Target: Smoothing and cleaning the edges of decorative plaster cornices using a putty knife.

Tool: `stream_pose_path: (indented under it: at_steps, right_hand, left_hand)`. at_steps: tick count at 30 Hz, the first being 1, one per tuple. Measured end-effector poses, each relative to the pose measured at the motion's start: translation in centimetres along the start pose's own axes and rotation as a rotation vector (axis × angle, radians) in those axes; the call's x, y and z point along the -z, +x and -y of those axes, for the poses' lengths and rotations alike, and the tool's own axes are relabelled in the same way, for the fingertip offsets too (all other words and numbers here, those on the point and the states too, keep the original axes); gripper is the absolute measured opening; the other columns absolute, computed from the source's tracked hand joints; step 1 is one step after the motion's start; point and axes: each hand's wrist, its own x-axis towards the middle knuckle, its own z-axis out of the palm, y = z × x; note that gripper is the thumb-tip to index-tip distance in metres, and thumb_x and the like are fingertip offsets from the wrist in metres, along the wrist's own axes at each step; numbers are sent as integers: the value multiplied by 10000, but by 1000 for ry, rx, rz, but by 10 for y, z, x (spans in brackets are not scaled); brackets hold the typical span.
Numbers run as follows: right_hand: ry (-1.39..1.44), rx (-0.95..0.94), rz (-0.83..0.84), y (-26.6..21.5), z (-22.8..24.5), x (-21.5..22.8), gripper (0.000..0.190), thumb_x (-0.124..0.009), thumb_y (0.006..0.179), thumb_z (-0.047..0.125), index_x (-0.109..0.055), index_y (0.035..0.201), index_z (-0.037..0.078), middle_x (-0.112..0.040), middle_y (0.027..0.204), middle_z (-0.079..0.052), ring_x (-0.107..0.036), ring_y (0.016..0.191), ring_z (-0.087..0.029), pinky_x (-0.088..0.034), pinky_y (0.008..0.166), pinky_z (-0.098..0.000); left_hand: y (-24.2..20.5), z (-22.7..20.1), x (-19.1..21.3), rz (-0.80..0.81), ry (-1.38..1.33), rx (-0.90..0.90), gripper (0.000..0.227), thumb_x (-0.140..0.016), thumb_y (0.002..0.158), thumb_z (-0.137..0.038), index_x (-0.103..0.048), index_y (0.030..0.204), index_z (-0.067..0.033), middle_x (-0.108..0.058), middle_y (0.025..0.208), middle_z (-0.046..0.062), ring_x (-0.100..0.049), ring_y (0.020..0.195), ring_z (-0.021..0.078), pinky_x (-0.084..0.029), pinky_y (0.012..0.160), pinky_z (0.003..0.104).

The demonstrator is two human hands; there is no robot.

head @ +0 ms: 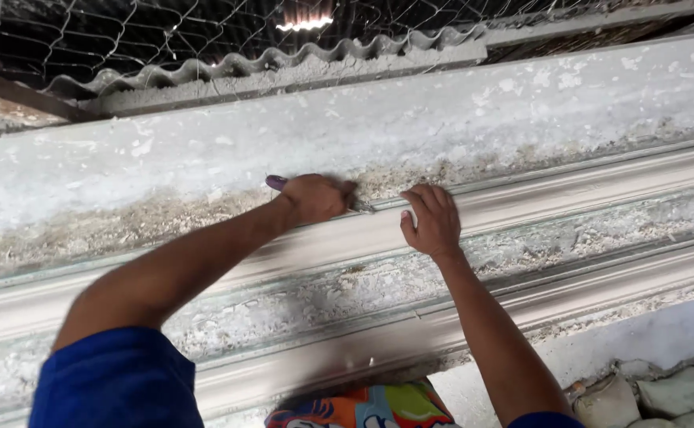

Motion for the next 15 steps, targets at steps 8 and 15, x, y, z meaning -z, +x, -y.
stream_pose_path:
  at_steps: [8,15]
  right_hand:
    - [11,-25,-18,6,2,0,328,-560,872,292,-691,1157,195,-601,1056,-39,-621,1038,-283,-475,936,-433]
    - [0,-23,-15,1,3,3,339,-575,866,289,-695,1170,196,-607,1059,-39,-625,1047,-286,-475,941,-435]
  left_hand:
    - [-24,9,19,56,2,62,454,-359,1050,-347,-716,1117,-74,-786,1016,104,-732,1048,299,-564,903,473]
    - [-58,12,-3,112,139,78,439,-401,1037,-355,-799,915,-212,-797,921,1,-749,975,215,-573,883,421]
